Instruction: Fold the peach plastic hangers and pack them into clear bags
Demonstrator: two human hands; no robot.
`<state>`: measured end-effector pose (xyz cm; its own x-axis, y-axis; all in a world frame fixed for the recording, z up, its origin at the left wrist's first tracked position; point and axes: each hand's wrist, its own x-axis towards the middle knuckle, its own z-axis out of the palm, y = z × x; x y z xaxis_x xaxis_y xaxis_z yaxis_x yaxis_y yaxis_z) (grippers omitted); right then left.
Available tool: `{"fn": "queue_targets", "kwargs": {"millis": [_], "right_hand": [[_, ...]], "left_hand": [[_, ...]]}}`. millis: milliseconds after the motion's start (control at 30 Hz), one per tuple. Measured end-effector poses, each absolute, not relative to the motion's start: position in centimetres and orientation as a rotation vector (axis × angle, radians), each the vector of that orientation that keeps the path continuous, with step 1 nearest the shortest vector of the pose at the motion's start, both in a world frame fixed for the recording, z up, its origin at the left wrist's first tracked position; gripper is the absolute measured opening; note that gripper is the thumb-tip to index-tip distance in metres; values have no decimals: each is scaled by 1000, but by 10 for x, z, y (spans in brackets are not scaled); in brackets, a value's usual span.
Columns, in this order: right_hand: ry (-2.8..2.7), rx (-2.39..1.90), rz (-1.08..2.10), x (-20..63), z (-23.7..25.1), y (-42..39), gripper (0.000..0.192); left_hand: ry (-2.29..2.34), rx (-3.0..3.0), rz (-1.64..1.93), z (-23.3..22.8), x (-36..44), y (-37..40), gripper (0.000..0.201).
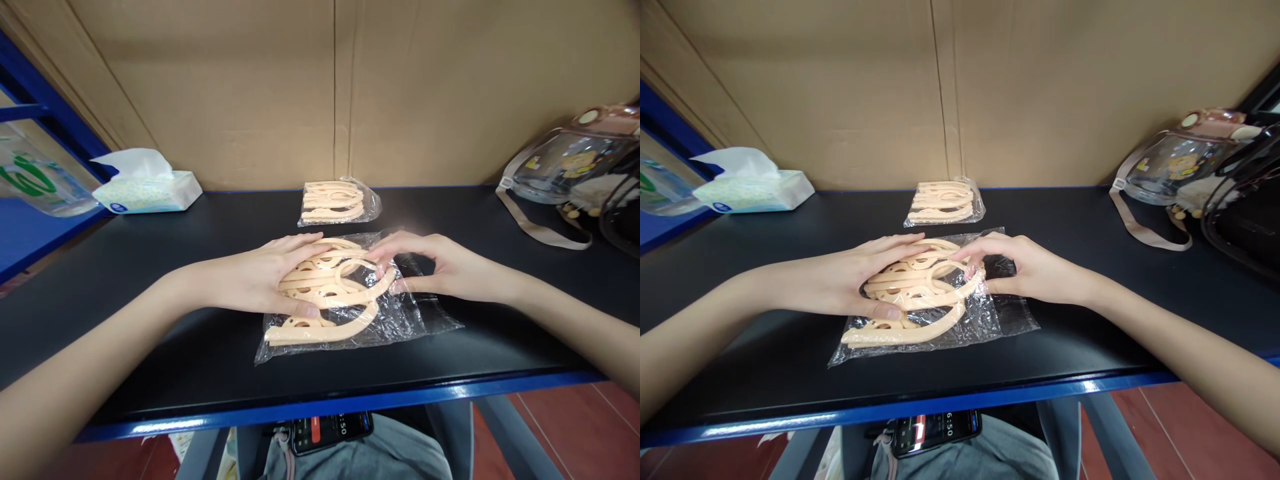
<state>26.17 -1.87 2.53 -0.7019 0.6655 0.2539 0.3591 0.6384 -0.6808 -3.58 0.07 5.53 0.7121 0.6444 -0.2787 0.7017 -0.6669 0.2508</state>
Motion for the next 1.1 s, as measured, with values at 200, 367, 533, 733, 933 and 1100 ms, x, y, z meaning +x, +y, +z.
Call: {"fn": "queue_targets", "kwargs": {"millis": [200,367,533,733,933,1100], "right_hand": [[-2373,-858,879,262,27,-19,44],[-2355,-845,862,262,25,-17,44],[-2361,-865,879,262,26,-17,41],[-2280,-904,965,265,28,-16,41],[-2196,-933,1066,266,29,-15,40],[-2135,-919,1092,266,32,-16,37]], "left_hand": [[1076,2567,-225,55,-36,0,101],[1029,2581,-208,56,-37,1,99],[1000,2596,-206,58,-35,-1,97],[1035,2585,-241,58,-36,-1,100],[1046,2566,-243,60,-35,-2,101],[1066,2554,-267,60,-34,-2,101]]}}
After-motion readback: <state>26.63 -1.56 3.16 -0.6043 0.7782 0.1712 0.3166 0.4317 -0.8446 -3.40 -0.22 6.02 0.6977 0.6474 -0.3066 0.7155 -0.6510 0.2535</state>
